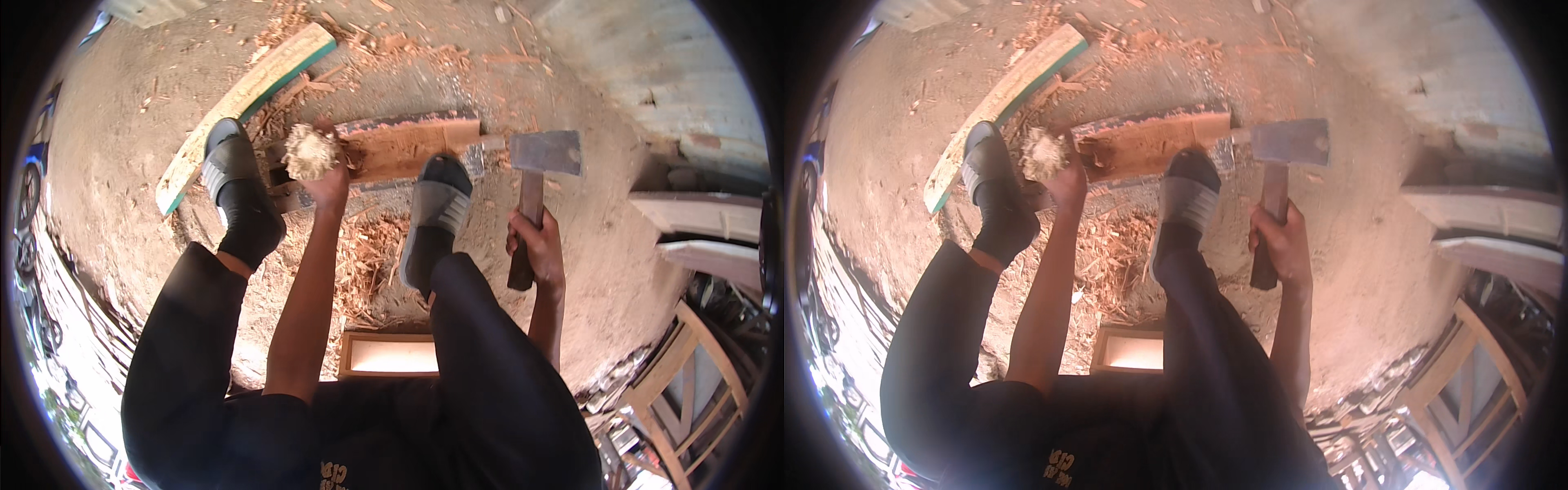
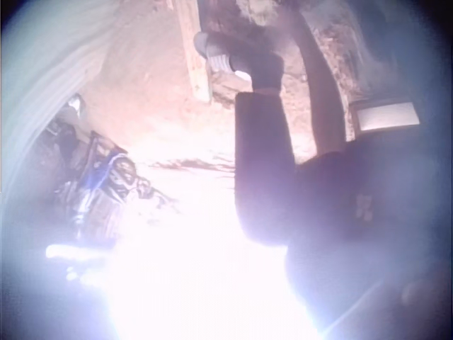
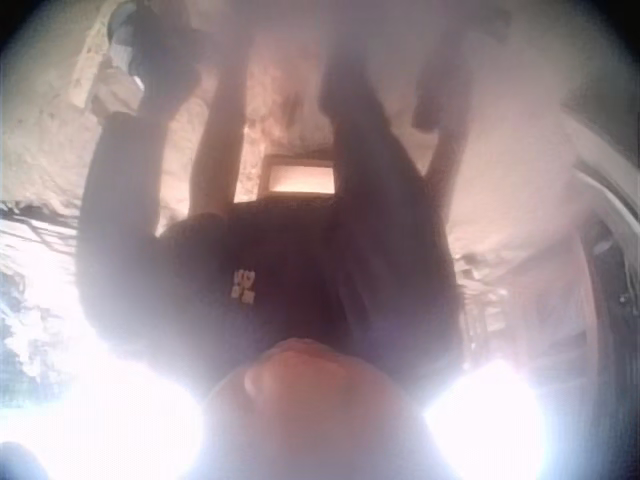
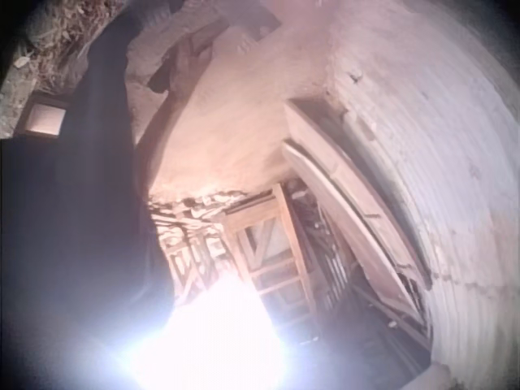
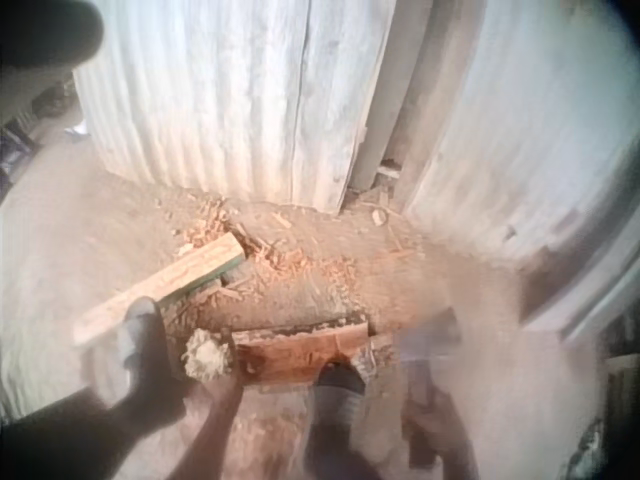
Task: The person uses a chisel and mallet to carve a rectangular recess into a piece of wood. They repeatedly strike the chisel, remove wood shavings by hand, and adjust the chisel position to deepen the cut.
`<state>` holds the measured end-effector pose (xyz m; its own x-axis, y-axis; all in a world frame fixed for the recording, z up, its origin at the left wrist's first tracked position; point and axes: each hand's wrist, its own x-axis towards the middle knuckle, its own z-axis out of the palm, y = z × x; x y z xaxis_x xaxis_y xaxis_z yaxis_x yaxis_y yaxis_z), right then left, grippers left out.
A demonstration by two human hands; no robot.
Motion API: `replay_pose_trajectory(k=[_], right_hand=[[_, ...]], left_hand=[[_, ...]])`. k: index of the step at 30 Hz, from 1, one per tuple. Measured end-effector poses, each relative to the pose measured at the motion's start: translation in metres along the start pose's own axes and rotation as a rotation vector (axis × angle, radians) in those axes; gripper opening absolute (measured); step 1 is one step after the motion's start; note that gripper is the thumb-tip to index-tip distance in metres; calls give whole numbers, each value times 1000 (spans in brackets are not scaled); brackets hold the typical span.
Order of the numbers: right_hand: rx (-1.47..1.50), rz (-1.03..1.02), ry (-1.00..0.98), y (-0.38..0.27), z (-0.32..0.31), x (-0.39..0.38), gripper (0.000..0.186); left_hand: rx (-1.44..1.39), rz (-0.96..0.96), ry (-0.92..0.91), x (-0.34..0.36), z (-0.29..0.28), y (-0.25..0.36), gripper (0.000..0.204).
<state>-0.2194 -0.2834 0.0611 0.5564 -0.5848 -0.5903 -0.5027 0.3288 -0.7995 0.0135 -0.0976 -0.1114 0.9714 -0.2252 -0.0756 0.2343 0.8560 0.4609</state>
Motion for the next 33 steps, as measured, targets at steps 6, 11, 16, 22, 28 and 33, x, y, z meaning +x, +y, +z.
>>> replay_pose_trajectory(k=[6,11,16,22,28,33], right_hand=[[-256,-297,-216,-56,58,-13,23],[-718,-718,-395,-49,106,12,30],[-595,-569,-302,-84,124,-6,22],[71,-969,-325,-165,128,-29,29],[-525,-619,-381,-51,115,31,18],[-401,-105,-377,-73,129,22,18]], left_hand=[[974,191,-55,-8,38,-1,39],[734,208,-47,-2,36,-14,27],[969,193,-58,10,35,-2,33],[1090,240,-61,7,40,3,32],[1108,220,-82,9,57,4,31],[1043,260,-41,20,34,4,29]])
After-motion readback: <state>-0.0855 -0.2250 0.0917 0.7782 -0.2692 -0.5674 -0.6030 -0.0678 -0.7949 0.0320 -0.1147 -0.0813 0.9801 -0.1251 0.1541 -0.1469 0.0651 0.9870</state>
